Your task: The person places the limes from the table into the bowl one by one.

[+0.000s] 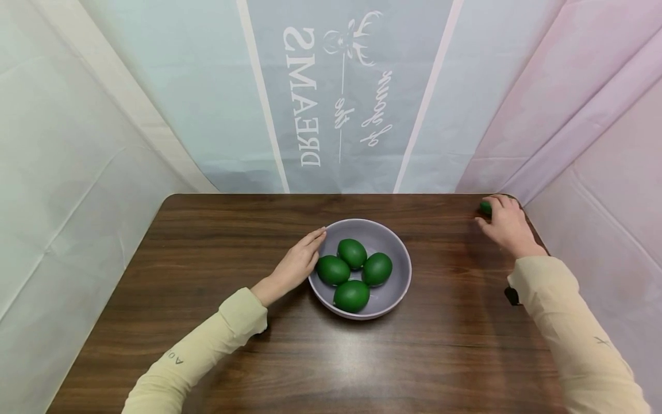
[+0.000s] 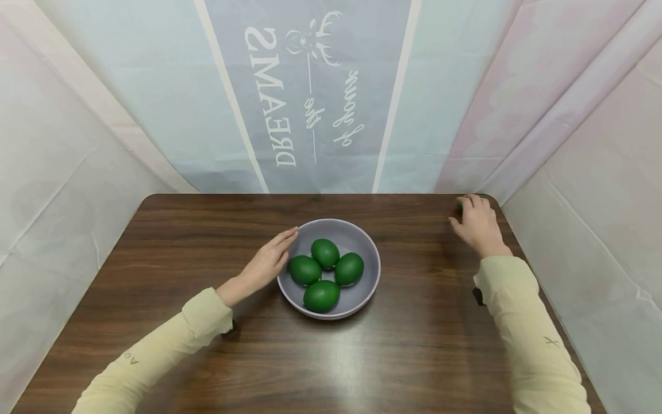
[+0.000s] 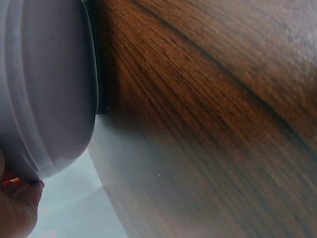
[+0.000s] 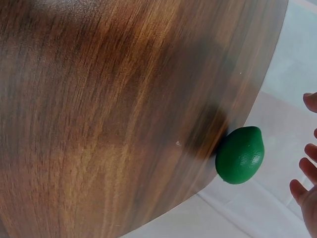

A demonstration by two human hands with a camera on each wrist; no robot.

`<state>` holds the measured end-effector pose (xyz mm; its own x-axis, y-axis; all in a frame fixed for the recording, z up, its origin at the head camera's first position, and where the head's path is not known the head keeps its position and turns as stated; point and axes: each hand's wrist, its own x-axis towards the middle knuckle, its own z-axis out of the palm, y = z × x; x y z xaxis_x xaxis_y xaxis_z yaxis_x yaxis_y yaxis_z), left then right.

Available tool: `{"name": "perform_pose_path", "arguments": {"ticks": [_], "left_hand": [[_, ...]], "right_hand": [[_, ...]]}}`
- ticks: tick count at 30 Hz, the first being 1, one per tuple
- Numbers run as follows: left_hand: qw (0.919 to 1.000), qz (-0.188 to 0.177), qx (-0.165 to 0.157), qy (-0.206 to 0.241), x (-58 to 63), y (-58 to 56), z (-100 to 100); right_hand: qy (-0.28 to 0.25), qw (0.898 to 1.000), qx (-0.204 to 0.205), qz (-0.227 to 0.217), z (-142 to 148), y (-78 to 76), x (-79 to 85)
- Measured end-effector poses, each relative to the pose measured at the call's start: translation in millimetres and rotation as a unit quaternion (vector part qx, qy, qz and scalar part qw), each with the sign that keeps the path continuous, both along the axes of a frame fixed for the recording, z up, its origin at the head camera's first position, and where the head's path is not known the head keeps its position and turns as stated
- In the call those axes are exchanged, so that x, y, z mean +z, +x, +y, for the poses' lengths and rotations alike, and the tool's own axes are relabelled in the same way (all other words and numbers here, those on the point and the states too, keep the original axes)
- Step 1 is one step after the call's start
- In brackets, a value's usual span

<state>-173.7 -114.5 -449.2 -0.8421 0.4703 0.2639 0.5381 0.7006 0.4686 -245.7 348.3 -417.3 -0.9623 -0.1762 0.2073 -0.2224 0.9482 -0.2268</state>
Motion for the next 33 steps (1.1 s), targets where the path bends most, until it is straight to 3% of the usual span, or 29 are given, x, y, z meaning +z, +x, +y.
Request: {"name": "perform_pose_path", "arguments": {"ticks": [33], "left_hand": [[1.0,-0.001,-0.005,0.003,0.7,0.1,-1.2]], "right_hand": [[-0.032,0.997,-0.064,-0.022,17.5,-30.8,-10.5]]}}
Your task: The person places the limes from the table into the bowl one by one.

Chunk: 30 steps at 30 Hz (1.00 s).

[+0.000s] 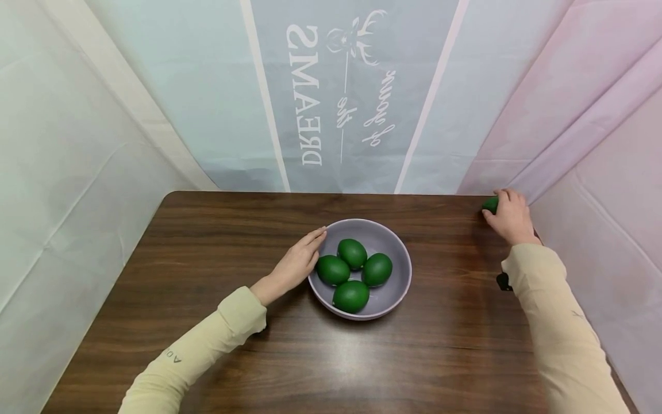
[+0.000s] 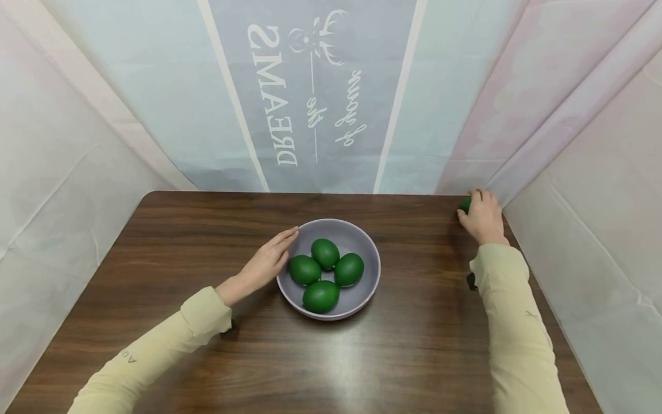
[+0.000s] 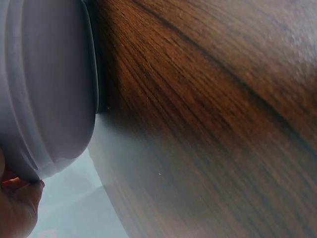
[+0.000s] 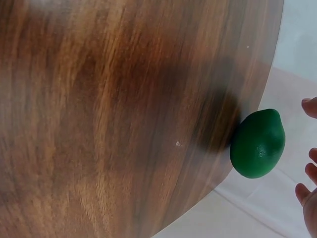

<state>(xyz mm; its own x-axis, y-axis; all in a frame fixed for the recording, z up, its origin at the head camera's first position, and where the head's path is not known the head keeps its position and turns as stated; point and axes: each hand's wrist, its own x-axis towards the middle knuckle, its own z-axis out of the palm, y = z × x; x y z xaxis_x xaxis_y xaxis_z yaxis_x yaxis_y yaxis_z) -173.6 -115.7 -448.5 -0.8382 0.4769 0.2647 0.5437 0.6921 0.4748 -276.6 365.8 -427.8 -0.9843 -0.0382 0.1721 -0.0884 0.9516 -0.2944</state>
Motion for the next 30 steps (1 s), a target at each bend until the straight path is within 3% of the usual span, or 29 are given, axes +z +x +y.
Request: {"name": "perform_pose_path", "arguments": {"ticks": [18,30], "left_hand": [[1.0,0.005,-0.002,-0.006,-1.3,-1.8,-0.7],[0.9999,-0.002,-0.003,-0.011,-0.8,-2.7,-0.2]], "right_hand": [[-0.001,1.0,-0.012,-0.001,6.2,-10.4,-22.0],[0.025,0.999,-0.003,-0.02,16.0,-19.2,-23.7]]}}
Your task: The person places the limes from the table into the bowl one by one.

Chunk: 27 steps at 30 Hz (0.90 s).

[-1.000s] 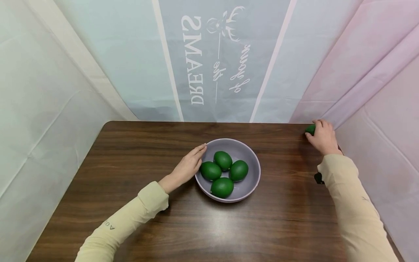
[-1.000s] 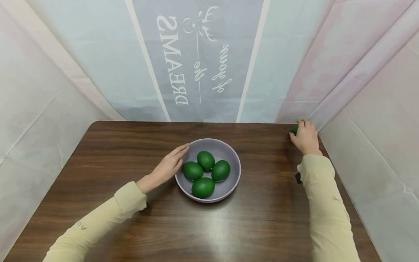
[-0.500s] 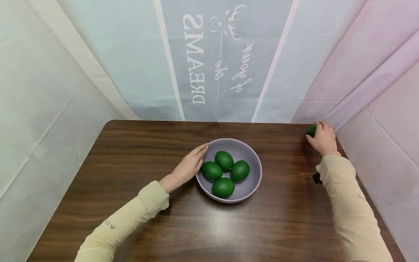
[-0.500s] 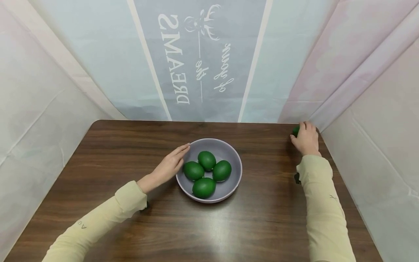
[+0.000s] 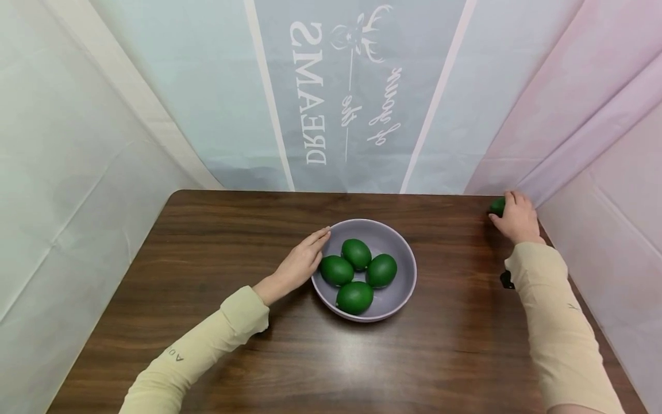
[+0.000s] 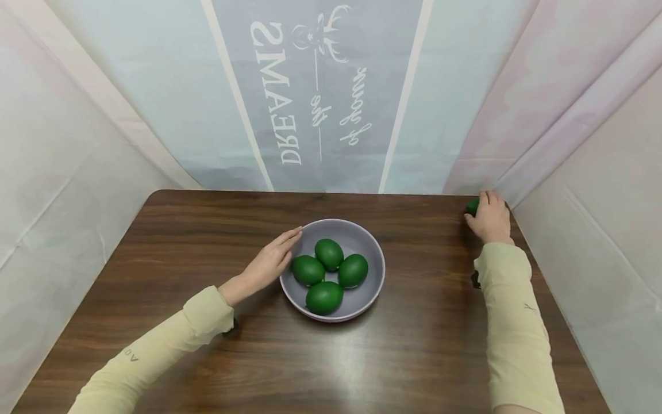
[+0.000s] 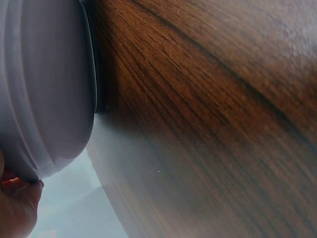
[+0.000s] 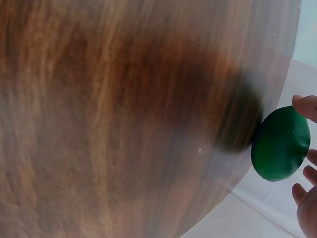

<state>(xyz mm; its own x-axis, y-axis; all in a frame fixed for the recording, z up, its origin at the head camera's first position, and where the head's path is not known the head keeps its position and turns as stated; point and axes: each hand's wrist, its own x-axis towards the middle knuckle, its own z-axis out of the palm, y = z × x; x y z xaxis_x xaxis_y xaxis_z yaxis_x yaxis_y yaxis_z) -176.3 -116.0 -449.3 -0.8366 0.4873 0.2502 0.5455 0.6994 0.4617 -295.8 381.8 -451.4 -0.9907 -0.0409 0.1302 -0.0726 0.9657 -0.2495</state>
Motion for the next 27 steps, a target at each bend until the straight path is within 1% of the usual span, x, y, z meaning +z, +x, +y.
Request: {"name": "perform_pose_path", "arguments": {"ticks": [6,10,15,20,27], "left_hand": [[1.0,0.008,-0.002,0.001,-1.9,-0.5,0.0],[0.9998,0.017,-0.004,0.001,-2.1,-0.3,0.2],[0.9995,0.032,-0.007,0.005,-1.5,-0.1,0.9],[0.9995,0.031,-0.003,0.004,-1.4,-0.1,1.0],[0.9996,0.028,-0.005,0.005,-2.5,-0.7,0.2]], "right_hand": [[0.02,0.999,0.018,-0.03,1.3,-2.3,-2.2],[0.025,0.998,0.021,-0.049,-0.6,-2.1,-1.0],[0.019,0.997,0.01,-0.074,-0.6,-1.0,2.5],[0.015,0.996,-0.006,-0.087,5.2,-0.4,5.1],[0.012,0.992,-0.018,-0.122,9.7,4.1,-2.5]]}}
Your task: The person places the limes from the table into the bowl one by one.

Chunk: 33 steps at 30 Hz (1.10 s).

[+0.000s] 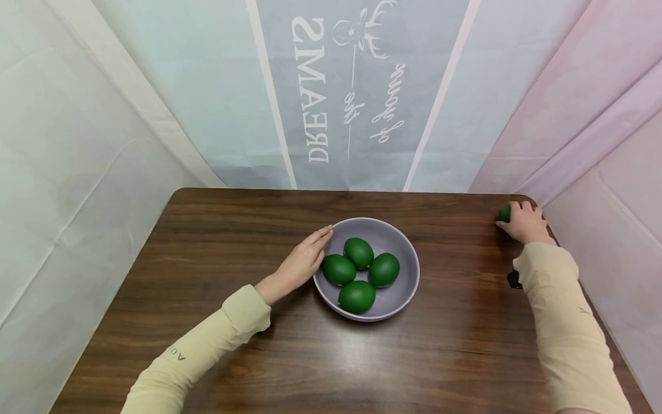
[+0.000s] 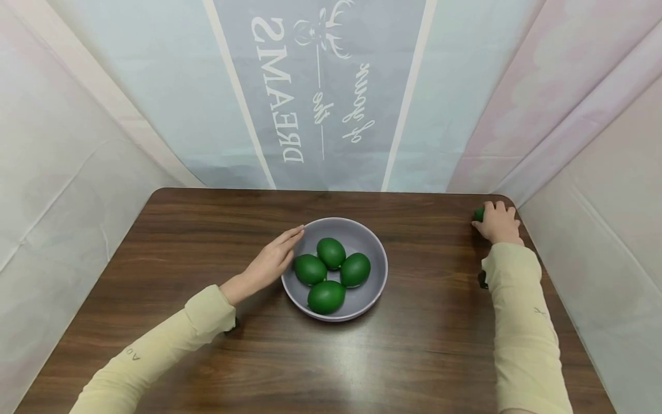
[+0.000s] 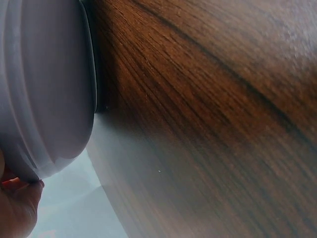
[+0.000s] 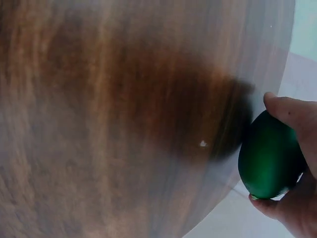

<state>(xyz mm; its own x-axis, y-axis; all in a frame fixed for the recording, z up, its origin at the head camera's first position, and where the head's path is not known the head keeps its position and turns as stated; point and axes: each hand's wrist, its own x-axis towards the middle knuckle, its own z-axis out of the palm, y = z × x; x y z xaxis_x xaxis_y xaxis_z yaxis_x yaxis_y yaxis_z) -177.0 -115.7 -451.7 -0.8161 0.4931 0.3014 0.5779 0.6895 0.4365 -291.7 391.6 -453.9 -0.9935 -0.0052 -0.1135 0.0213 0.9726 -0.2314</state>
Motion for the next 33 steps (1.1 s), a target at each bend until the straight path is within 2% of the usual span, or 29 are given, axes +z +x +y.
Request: {"name": "perform_pose_path", "arguments": {"ticks": [4,10,18,25,33], "left_hand": [[1.0,-0.001,0.005,-0.004,-0.1,-0.1,0.2],[1.0,-0.002,0.007,-0.003,0.0,0.4,0.8],[0.9999,-0.007,0.007,-0.002,0.4,0.9,0.4],[0.9999,-0.013,0.007,0.002,1.8,0.8,0.6],[0.9998,-0.016,0.011,-0.002,2.6,1.3,1.7]], "right_hand": [[-0.011,1.0,-0.006,-0.003,0.6,2.7,-3.1],[-0.018,1.0,0.009,-0.005,2.2,7.4,-1.4],[-0.002,0.999,0.037,-0.021,1.9,9.4,2.5],[-0.002,0.998,0.045,-0.045,-1.0,11.7,7.6],[0.007,0.998,0.051,-0.044,7.0,12.4,5.0]]}}
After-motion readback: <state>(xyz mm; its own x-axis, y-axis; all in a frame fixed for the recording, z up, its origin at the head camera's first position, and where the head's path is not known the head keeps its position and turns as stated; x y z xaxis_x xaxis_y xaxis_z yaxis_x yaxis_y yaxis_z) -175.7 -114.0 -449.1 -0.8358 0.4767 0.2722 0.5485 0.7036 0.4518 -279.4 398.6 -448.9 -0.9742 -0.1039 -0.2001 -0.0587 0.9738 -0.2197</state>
